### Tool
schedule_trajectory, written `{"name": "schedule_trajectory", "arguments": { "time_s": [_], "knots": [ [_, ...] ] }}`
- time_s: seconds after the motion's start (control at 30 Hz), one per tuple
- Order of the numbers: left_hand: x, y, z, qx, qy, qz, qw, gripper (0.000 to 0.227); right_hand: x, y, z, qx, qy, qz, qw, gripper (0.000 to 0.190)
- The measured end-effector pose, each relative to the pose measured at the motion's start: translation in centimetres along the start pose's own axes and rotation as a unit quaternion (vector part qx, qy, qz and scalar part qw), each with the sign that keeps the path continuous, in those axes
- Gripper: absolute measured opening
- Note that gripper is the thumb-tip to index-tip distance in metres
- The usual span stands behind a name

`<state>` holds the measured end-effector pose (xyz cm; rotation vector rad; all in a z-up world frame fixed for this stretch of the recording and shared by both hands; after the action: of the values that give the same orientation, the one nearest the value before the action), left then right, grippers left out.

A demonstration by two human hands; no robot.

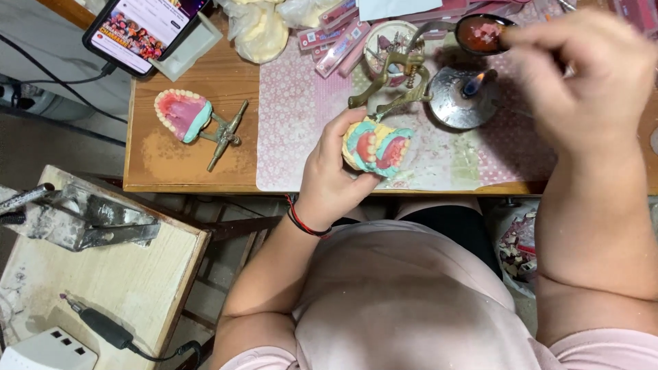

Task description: The person holds a dental model in a clamp and uses a metal tool to scrape and shape the pink wax material on the model. They repeatedly dip the tool into a small container of liquid and continue refining the surface of the dental cast.

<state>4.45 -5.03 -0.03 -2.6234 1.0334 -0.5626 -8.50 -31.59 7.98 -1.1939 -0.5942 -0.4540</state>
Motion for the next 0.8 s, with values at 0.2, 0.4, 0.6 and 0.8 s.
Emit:
{"name": "schedule_trajectory", "arguments": {
  "time_s": [0.2, 0.4, 0.6, 0.8],
  "knots": [
    [-0.3, 0.1, -0.2, 0.033, 0.057, 0.006, 0.998, 0.077, 3.5, 3.0, 8.1, 0.065, -0.129, 0.142, 0.979, 0.015],
    [-0.2, -0.1, -0.7, 0.012, 0.055, 0.008, 0.998, 0.078, 4.4, 4.5, 10.5, 0.043, -0.207, 0.243, 0.947, 0.016],
    [-0.2, -0.1, -0.6, 0.018, 0.046, 0.010, 0.999, 0.077, 4.3, 5.2, 11.0, -0.048, -0.237, 0.271, 0.932, 0.005],
    [-0.1, 0.1, -0.3, 0.038, 0.036, 0.022, 0.998, 0.080, 3.8, 6.1, 11.4, -0.092, -0.281, 0.266, 0.918, 0.007]
  ]
}}
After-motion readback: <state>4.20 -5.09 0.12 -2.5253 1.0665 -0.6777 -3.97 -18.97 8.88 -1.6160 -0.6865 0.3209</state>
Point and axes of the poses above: each hand's wrist, its own x-axis towards the middle knuckle, its own y-axis out of the palm, z = x × y, the point moved 5 cm from there along x, towards the middle knuckle, and after that the axes turned 2 degrees about -x, right-handed, at the moved point
